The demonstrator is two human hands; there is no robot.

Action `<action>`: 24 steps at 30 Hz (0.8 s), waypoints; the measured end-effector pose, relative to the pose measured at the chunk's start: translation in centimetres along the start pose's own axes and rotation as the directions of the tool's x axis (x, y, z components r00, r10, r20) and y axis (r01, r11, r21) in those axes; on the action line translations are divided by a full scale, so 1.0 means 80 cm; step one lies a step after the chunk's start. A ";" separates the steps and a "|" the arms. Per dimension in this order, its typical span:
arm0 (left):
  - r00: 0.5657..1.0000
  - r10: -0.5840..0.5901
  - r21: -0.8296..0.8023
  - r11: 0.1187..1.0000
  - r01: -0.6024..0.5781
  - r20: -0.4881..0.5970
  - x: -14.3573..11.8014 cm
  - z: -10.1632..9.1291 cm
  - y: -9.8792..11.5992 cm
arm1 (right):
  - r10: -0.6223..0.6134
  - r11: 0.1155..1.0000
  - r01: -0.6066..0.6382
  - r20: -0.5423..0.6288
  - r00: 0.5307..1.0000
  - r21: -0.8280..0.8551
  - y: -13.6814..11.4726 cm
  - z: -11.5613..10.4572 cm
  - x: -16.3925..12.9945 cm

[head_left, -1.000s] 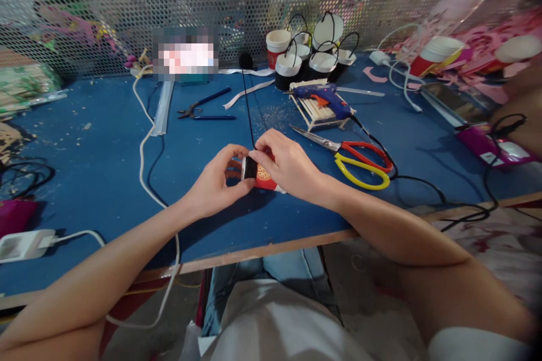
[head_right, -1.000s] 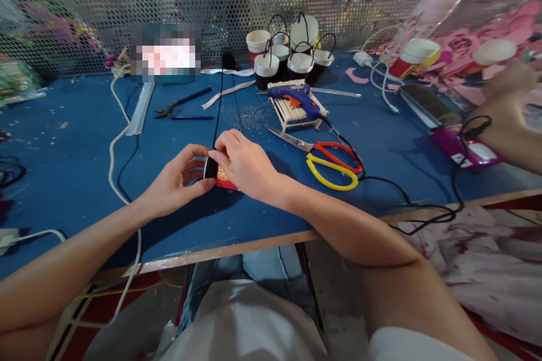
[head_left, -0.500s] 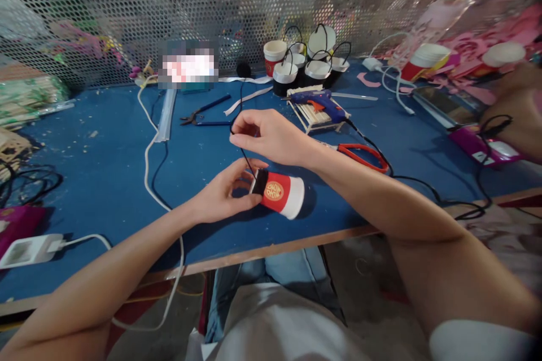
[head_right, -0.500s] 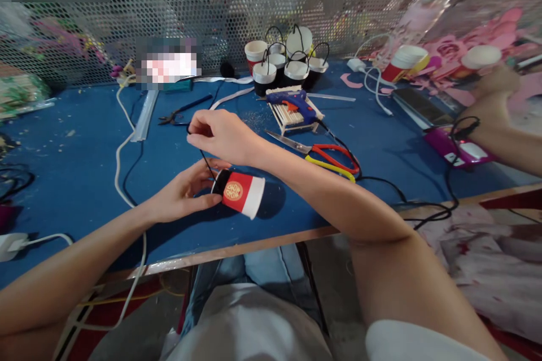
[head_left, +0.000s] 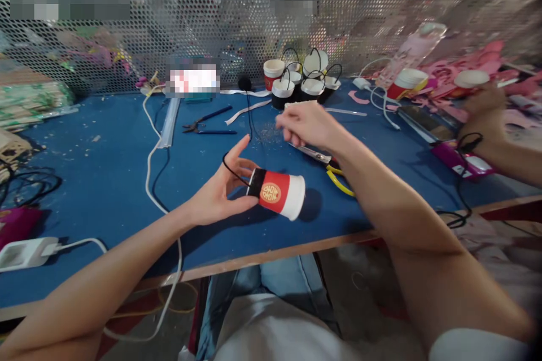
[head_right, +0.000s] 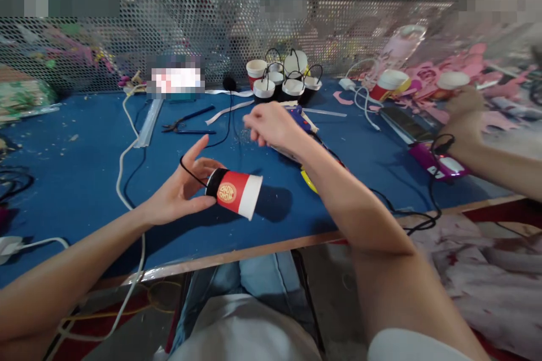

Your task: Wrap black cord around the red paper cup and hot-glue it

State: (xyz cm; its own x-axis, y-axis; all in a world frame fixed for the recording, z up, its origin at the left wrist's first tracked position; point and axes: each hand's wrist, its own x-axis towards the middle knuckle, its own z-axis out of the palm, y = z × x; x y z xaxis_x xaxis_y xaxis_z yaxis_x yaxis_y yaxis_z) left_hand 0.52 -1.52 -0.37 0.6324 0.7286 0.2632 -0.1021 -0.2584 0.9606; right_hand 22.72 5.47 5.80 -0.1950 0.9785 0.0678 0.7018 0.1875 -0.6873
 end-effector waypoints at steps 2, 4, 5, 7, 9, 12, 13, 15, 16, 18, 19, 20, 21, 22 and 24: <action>0.998 -0.016 0.001 1.000 0.016 -0.059 0.002 -0.003 -0.006 | -0.009 0.991 -0.031 -0.286 0.958 -0.132 0.021 -0.026 0.003; 0.995 -0.033 0.002 0.999 0.033 -0.095 0.003 -0.005 -0.011 | -0.045 0.912 -0.126 -0.401 0.915 -0.391 0.047 -0.043 0.007; 0.993 -0.038 0.007 0.999 0.039 -0.107 0.004 -0.006 -0.013 | -0.012 0.856 -0.188 -0.381 0.924 -0.482 0.060 -0.048 0.008; 0.991 -0.043 0.029 0.998 0.047 -0.130 0.005 -0.008 -0.015 | 0.077 0.790 -0.260 -0.330 0.941 -0.555 0.085 -0.049 0.011; 0.987 -0.049 0.061 0.996 0.059 -0.154 0.006 -0.009 -0.017 | 0.129 0.781 -0.289 -0.309 0.942 -0.553 0.105 -0.044 0.013; 0.985 -0.051 0.102 0.992 0.069 -0.167 0.007 -0.012 -0.020 | 0.115 0.797 -0.289 -0.336 0.935 -0.531 0.121 -0.034 0.013; 0.985 -0.052 0.109 0.992 0.070 -0.164 0.007 -0.013 -0.021 | 0.102 0.801 -0.287 -0.353 0.930 -0.525 0.123 -0.031 0.013; 0.986 -0.054 0.124 0.990 0.074 -0.157 0.007 -0.013 -0.022 | 0.093 0.810 -0.295 -0.386 0.918 -0.507 0.123 -0.028 0.013; 0.986 -0.058 0.133 0.988 0.079 -0.156 0.007 -0.013 -0.022 | 0.103 0.818 -0.308 -0.404 0.909 -0.486 0.123 -0.028 0.012; 0.984 -0.068 0.153 0.984 0.093 -0.163 0.007 -0.013 -0.021 | 0.131 0.845 -0.336 -0.449 0.884 -0.416 0.122 -0.030 0.010; 0.983 -0.074 0.162 0.981 0.102 -0.168 0.007 -0.012 -0.021 | 0.140 0.862 -0.342 -0.473 0.870 -0.374 0.122 -0.032 0.009; 0.982 -0.080 0.169 0.979 0.110 -0.173 0.007 -0.012 -0.020 | 0.143 0.881 -0.342 -0.505 0.851 -0.328 0.122 -0.034 0.007; 0.981 -0.083 0.174 0.978 0.114 -0.177 0.007 -0.012 -0.019 | 0.138 0.903 -0.330 -0.542 0.829 -0.274 0.122 -0.037 0.005; 0.980 -0.084 0.179 0.977 0.116 -0.180 0.007 -0.012 -0.018 | 0.124 0.933 -0.285 -0.550 0.826 -0.219 0.122 -0.040 0.003; 0.979 -0.074 0.194 0.975 0.111 -0.189 0.007 -0.013 -0.016 | 0.030 0.990 -0.091 -0.471 0.882 -0.107 0.118 -0.044 -0.005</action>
State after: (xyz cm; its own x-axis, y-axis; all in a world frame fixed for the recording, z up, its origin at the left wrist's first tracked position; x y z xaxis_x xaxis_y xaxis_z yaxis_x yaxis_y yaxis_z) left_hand 0.25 -0.12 -1.36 0.4817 0.8524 0.2036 0.1193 -0.2940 0.9483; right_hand 31.83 7.15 1.81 0.1714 0.9090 0.3799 0.7861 0.1062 -0.6089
